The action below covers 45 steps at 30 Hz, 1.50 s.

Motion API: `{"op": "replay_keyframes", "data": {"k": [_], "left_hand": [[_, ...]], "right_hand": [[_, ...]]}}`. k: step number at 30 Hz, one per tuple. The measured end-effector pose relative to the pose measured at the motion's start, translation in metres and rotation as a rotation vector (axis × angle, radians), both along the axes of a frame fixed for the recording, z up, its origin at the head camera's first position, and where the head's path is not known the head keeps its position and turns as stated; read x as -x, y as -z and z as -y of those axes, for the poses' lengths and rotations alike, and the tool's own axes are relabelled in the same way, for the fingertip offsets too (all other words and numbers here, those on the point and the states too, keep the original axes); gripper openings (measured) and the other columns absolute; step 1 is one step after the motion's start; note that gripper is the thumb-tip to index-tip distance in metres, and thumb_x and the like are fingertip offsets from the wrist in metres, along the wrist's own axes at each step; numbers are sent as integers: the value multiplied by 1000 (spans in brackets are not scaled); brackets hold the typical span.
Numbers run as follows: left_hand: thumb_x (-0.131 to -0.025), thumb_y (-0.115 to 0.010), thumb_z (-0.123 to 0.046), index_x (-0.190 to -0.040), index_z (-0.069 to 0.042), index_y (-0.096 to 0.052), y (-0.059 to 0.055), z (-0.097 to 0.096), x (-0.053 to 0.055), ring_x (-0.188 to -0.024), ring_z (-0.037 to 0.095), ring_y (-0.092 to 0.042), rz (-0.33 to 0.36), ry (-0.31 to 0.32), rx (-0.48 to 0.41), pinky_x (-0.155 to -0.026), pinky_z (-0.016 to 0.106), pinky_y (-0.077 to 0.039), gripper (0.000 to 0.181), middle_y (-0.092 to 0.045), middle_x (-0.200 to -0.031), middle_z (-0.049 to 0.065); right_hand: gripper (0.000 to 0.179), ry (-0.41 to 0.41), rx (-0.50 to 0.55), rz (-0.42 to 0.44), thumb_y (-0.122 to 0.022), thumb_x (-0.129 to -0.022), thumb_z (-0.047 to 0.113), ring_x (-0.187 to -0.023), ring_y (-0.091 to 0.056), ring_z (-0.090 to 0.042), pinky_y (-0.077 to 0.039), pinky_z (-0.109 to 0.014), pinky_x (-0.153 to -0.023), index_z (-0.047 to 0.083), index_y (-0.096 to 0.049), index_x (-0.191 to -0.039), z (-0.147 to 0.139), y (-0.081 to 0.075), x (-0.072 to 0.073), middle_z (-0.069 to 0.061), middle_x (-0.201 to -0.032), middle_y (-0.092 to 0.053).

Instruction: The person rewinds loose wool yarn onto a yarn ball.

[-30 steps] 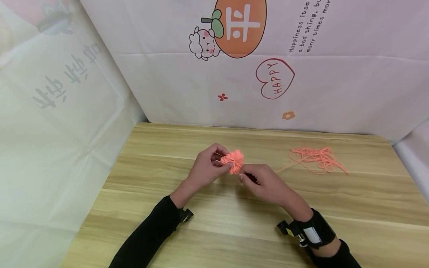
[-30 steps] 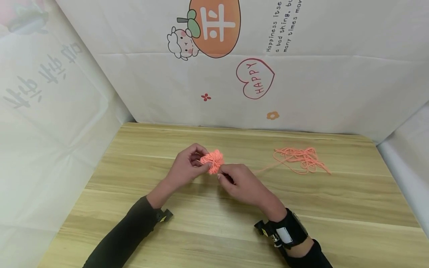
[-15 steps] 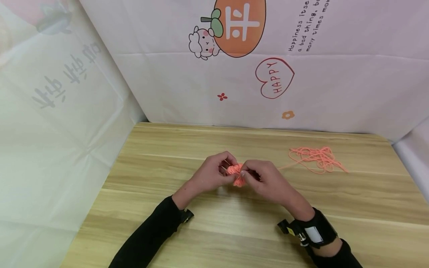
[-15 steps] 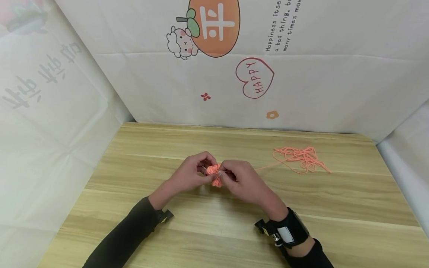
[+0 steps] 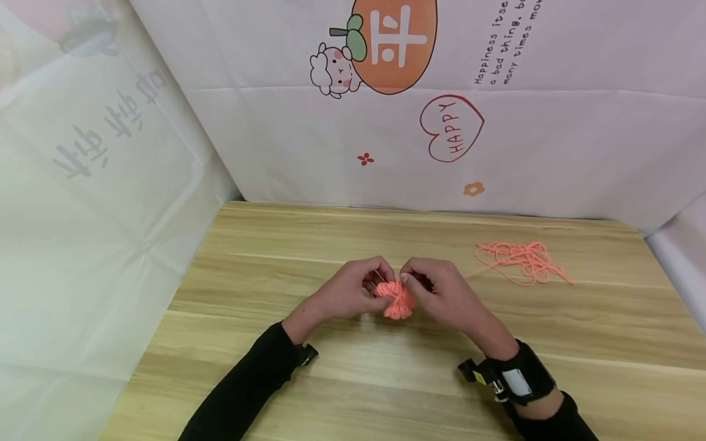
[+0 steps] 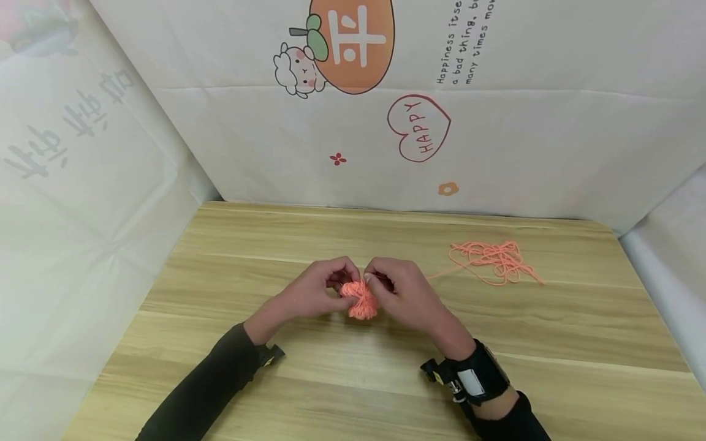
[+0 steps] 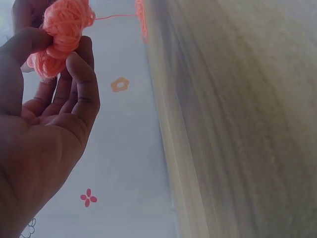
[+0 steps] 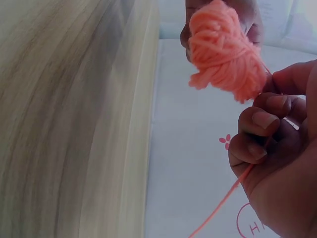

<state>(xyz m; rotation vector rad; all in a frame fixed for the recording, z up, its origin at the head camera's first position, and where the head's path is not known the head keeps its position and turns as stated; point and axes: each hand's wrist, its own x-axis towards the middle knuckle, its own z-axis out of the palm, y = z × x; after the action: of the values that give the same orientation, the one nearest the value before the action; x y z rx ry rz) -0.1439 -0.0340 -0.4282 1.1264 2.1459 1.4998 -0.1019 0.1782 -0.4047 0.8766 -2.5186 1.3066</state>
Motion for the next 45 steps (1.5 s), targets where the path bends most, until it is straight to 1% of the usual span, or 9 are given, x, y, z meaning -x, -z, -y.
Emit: {"op": "replay_keyframes", "data": {"k": [5,8,14,19,28,33,36,40,45], "left_hand": [[-84,-71,-9,-103,-17,-58,21,1,9,-83,12,-60,5,61,-12,-70,27,-55,25,-60,-97,-3],[-85,-71,-11,-105,-19,-58,25,2,11,-85,13,-60,11,105,-44,-71,28,-55,25,-61,-99,-3],[-86,-68,-3,-106,-13,-59,18,4,7,-87,15,-61,83,176,-107,-74,33,-55,24,-60,-100,2],[-85,-67,4,-105,-5,-59,3,6,2,-92,22,-61,123,183,-198,-77,41,-55,24,-60,-101,7],[-81,-67,12,-103,3,-55,-4,6,3,-93,26,-61,157,124,-329,-77,42,-55,26,-59,-103,14],[-81,-66,13,-105,5,-53,-4,6,4,-95,28,-60,186,80,-381,-80,42,-55,28,-57,-103,15],[-82,-66,14,-108,6,-51,-5,6,5,-96,29,-60,202,45,-415,-81,41,-55,31,-56,-104,16],[-82,-65,14,-110,7,-51,-6,7,7,-98,30,-60,191,-12,-413,-81,40,-55,32,-56,-106,17],[-83,-67,9,-108,6,-52,-7,7,8,-97,28,-61,175,-120,-373,-80,48,-54,29,-58,-104,16]], "right_hand": [[17,6,-27,30,-54,-100,10,-52,-41,-7,-36,-23,-45,18,-64,-88,-6,14,6,8,-64,-49],[15,-5,-32,47,-55,-101,18,-53,-43,-7,-37,-24,-46,23,-64,-90,-11,24,11,8,-66,-51],[14,-34,8,74,-57,-99,20,-54,-45,-8,-39,-24,-46,26,-65,-89,-12,27,13,10,-68,-53],[16,-21,3,78,-54,-101,21,-52,-43,-8,-37,-24,-45,26,-64,-89,-13,29,14,8,-66,-51],[20,-18,19,171,-50,-103,17,-52,-43,-11,-37,-24,-46,27,-63,-91,-12,33,14,5,-65,-51],[26,-20,9,165,-52,-99,5,-53,-42,-10,-35,-24,-48,27,-61,-89,-12,35,15,6,-65,-49],[27,-23,1,147,-52,-98,3,-54,-42,-10,-37,-25,-49,27,-64,-99,-12,37,16,6,-67,-49],[18,-5,-32,137,-53,-101,14,-53,-42,-10,-38,-26,-48,27,-65,-106,-10,38,17,7,-64,-48],[17,-14,-39,136,-54,-100,10,-53,-43,-13,-38,-29,-48,20,-66,-92,-3,24,11,4,-62,-49]]}}
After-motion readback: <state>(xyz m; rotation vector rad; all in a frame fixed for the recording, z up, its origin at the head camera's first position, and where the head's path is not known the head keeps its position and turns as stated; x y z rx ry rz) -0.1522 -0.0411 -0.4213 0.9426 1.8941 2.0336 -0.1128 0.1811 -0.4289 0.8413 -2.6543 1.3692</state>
